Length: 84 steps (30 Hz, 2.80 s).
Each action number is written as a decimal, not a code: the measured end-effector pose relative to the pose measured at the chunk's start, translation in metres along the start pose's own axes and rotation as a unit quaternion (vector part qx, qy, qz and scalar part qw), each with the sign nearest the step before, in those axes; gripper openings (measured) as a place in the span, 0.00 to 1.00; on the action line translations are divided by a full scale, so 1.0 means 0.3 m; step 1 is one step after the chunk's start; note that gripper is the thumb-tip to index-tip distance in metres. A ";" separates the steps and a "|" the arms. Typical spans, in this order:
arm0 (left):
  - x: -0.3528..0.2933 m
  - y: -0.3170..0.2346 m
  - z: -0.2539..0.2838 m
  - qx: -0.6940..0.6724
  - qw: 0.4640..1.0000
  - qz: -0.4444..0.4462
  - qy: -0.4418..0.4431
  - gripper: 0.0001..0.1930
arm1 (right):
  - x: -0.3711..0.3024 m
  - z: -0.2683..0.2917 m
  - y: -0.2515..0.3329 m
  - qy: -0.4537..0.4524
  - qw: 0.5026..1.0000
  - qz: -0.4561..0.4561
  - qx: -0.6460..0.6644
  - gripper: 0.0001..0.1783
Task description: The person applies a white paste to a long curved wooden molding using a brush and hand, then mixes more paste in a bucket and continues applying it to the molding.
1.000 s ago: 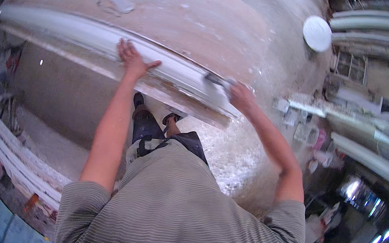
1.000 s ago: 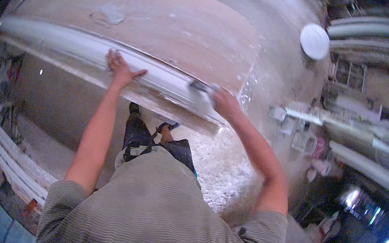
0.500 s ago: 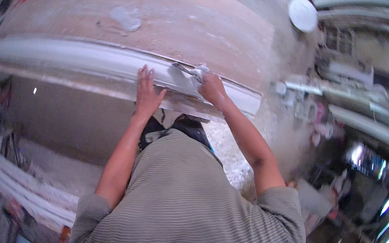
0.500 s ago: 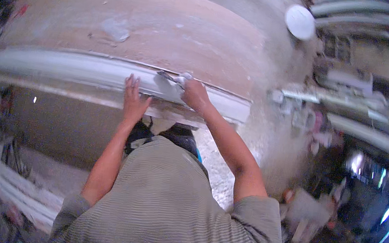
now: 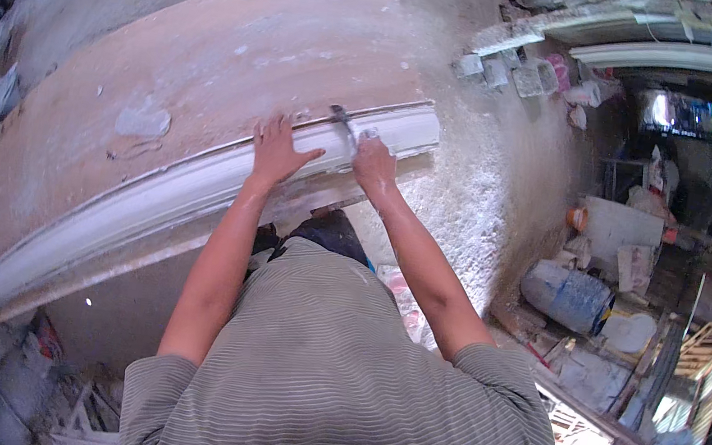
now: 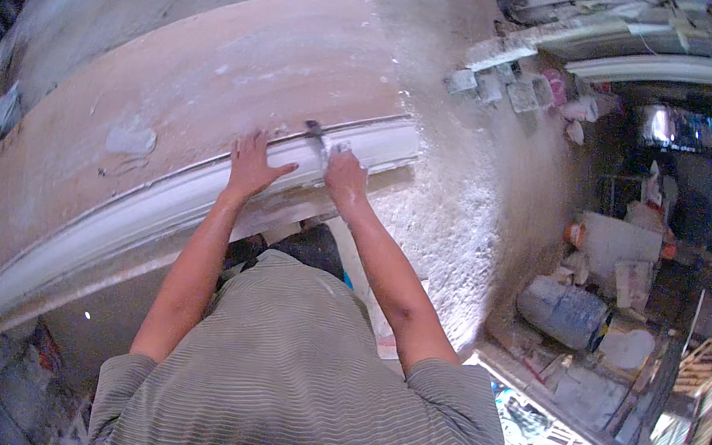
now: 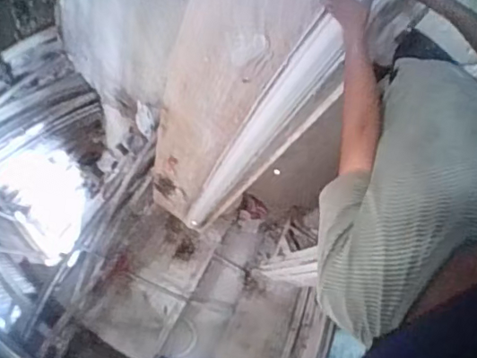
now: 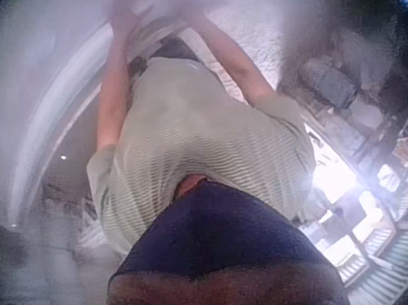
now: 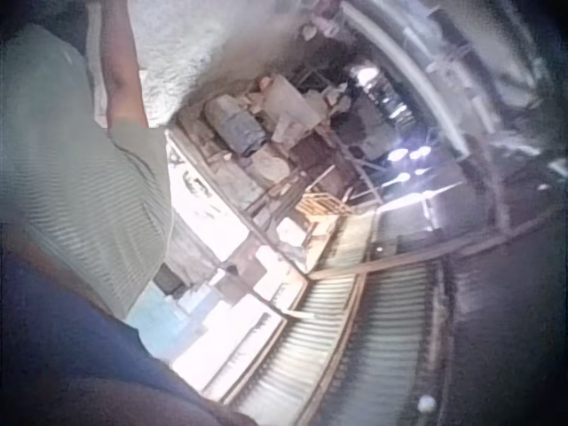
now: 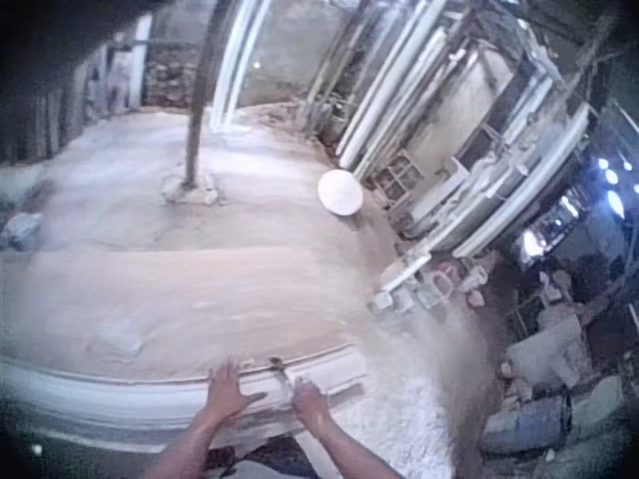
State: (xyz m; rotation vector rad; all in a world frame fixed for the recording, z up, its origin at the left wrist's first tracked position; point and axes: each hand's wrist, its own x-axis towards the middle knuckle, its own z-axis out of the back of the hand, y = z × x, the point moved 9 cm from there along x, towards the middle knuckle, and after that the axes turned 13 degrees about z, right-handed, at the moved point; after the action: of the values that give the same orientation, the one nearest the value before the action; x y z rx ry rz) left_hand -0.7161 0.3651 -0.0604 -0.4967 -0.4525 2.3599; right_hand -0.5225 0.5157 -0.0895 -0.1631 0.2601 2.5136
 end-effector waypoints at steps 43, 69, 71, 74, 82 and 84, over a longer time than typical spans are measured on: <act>-0.134 -0.338 -0.185 0.032 0.908 -0.397 0.131 0.39 | -0.276 0.046 -0.160 -0.387 0.763 -0.430 0.288 0.16; -0.094 -0.273 -0.169 0.018 0.951 -0.263 0.160 0.45 | -0.086 0.015 -0.277 -0.084 0.990 0.021 0.114 0.16; -0.094 -0.278 -0.199 -0.003 0.954 -0.250 0.168 0.47 | -0.117 -0.094 -0.246 -0.042 0.985 0.076 0.151 0.25; -0.195 -0.237 -0.241 0.047 0.977 -0.185 0.096 0.46 | -0.129 0.042 -0.208 -0.024 0.954 -0.012 0.297 0.31; -0.432 -0.338 -0.294 -0.028 0.992 -0.053 -0.108 0.31 | 0.001 -0.031 -0.154 0.051 0.928 0.238 0.283 0.18; -0.469 -0.295 -0.348 -0.055 0.995 0.067 0.046 0.26 | 0.005 0.005 -0.055 0.096 0.921 0.306 0.222 0.15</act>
State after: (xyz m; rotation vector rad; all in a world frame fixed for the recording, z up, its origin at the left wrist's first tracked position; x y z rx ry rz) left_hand -0.5212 0.3523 -0.0797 -0.7042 -0.5235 2.4374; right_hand -0.5140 0.5301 -0.0908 -0.1596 1.0997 2.9582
